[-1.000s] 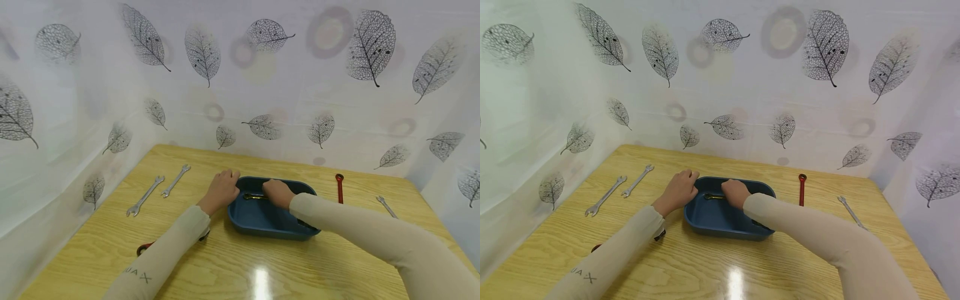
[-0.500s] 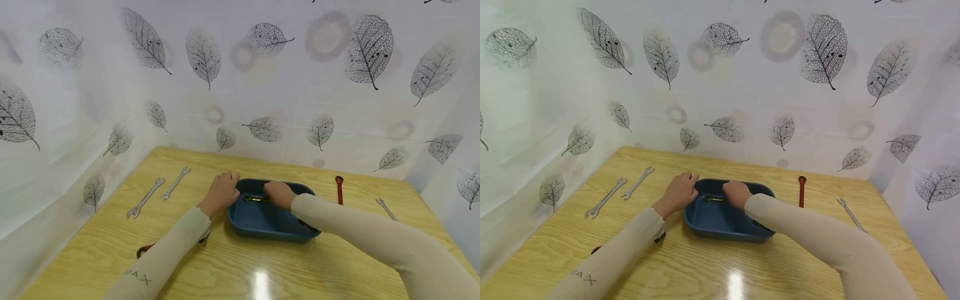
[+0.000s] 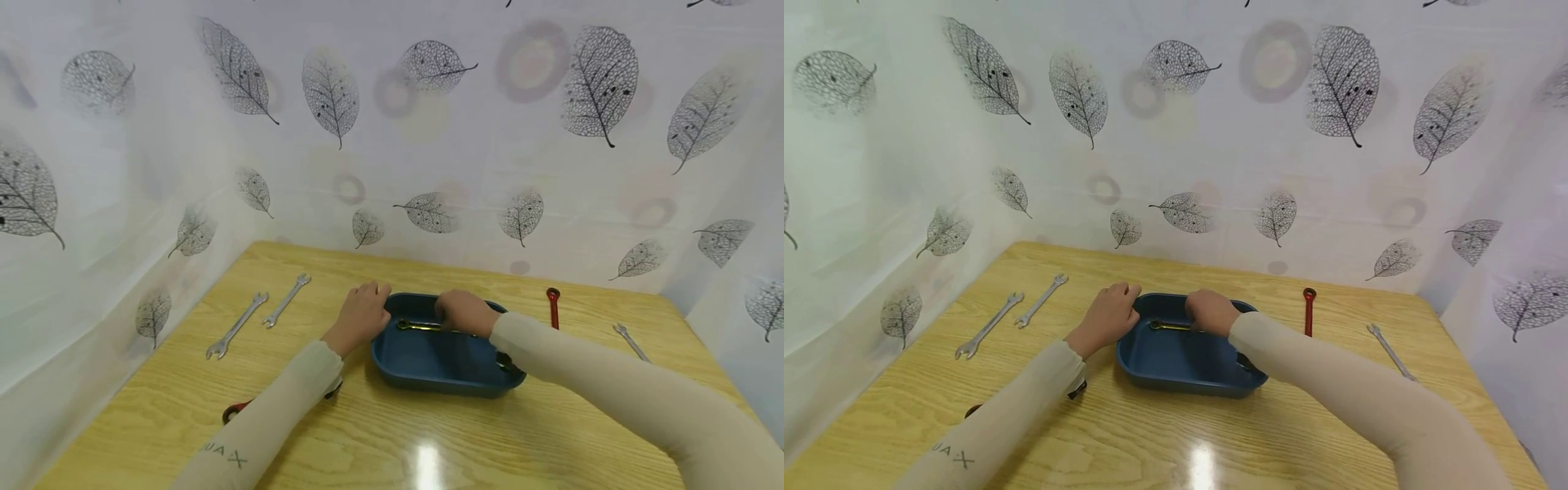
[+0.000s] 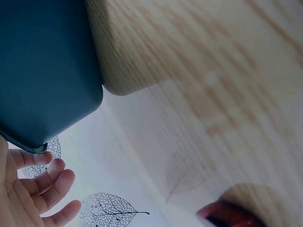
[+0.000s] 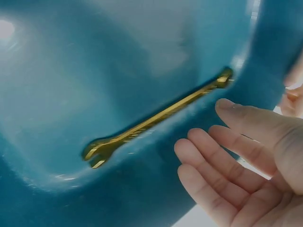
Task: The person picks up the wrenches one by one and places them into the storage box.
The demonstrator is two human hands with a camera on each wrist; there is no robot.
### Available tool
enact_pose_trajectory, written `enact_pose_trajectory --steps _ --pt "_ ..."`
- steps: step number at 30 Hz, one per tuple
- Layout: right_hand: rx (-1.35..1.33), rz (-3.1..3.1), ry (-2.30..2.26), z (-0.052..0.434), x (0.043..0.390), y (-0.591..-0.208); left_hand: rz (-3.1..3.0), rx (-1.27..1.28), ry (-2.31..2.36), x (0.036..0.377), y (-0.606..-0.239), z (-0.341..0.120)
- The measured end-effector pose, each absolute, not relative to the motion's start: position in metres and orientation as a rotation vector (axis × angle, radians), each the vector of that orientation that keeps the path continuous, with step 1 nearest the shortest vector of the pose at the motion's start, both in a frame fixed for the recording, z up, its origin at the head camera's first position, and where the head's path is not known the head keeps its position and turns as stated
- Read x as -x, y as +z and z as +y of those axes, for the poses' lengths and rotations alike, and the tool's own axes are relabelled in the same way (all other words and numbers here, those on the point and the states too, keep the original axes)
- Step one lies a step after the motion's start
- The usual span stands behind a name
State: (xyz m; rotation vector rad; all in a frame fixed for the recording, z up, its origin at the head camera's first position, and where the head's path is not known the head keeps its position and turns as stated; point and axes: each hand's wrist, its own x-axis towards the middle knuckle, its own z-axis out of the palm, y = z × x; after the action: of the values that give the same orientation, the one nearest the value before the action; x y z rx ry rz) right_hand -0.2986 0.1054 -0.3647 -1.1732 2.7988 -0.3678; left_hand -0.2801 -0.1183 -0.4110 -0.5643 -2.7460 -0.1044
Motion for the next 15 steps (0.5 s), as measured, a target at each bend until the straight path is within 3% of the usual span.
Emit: enact_pose_trajectory --steps 15 --pt "1.040 2.847 -0.505 0.120 0.283 -0.311 -2.723 0.567 -0.137 0.279 -0.411 -0.118"
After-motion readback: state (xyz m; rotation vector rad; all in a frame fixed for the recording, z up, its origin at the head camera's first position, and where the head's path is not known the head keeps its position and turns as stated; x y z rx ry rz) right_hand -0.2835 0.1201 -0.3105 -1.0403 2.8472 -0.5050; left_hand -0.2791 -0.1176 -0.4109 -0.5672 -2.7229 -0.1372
